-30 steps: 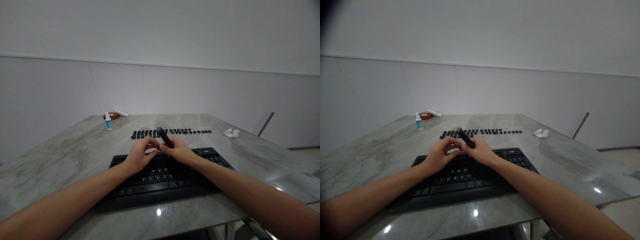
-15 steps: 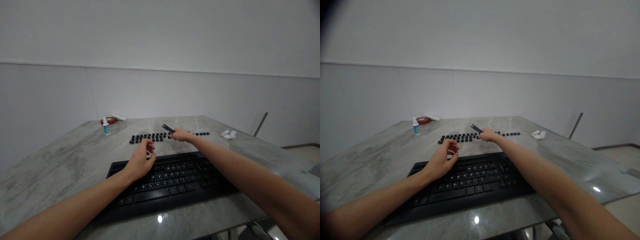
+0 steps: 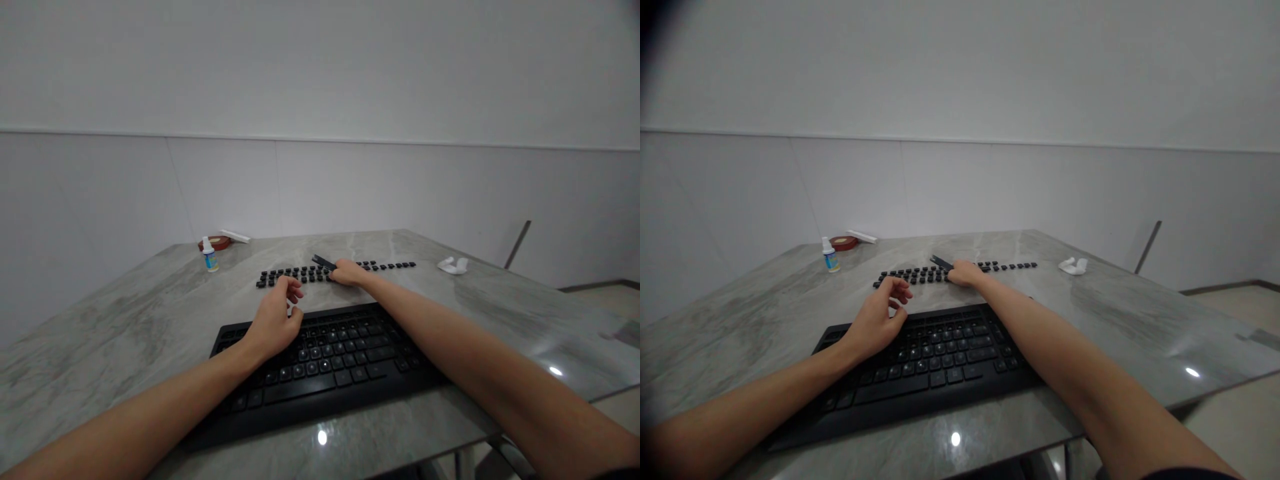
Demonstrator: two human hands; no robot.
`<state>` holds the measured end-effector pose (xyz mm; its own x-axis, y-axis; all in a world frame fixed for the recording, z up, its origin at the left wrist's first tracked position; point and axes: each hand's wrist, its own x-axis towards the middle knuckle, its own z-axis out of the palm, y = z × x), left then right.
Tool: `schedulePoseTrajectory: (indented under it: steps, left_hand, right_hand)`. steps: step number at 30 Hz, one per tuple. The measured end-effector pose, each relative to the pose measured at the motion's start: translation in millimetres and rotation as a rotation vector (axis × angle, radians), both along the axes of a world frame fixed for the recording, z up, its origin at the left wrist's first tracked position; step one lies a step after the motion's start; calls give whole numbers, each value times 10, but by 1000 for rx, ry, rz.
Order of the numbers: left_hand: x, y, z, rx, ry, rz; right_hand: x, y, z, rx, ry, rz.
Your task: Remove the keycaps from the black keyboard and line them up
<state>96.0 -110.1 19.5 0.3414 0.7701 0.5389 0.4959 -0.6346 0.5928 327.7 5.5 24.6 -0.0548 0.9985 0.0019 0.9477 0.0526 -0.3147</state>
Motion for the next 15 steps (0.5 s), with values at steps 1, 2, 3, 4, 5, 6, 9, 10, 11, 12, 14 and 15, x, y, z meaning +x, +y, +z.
schedulePoseTrajectory:
  steps: [1,2,3,4,5,6,9,10,11,12,14,15]
  left_hand:
    - [-1,0,1,-2,0,1]
    - [2,0,2,-6,1,3]
    - [8,1,0,-9,3,7]
    - [16,1,-3,-12,6,11]
    - [24,1,-7,-12,8,16]
    - [31,1,-9,-8,7,22]
    - [-3,-24,45,38,-9,37]
    - [-44,-48,98,70,-19,44]
    - [-103,-83,171,109,-32,57]
    - [-177,-129,261,154,-51,68]
    - [-351,-242,463,221,-124,115]
    - [-436,-298,554,235,-160,141]
  right_hand:
    - [-2,-2,-7,8,-11,1]
    - [-5,-6,-16,15,-20,1]
    - [-9,-11,-27,21,-27,0]
    - [-15,-18,-35,26,-32,-1]
    - [-22,-26,-39,33,-36,-3]
    - [-28,-35,-32,42,-38,-7]
    - [-5,-93,75,90,-46,-27]
    - [31,-131,142,109,-51,-35]
    - [86,-183,219,127,-56,-42]
    - [164,-254,299,136,-62,-46]
    - [389,-451,431,141,-80,-59]
    - [531,-575,469,133,-100,-70]
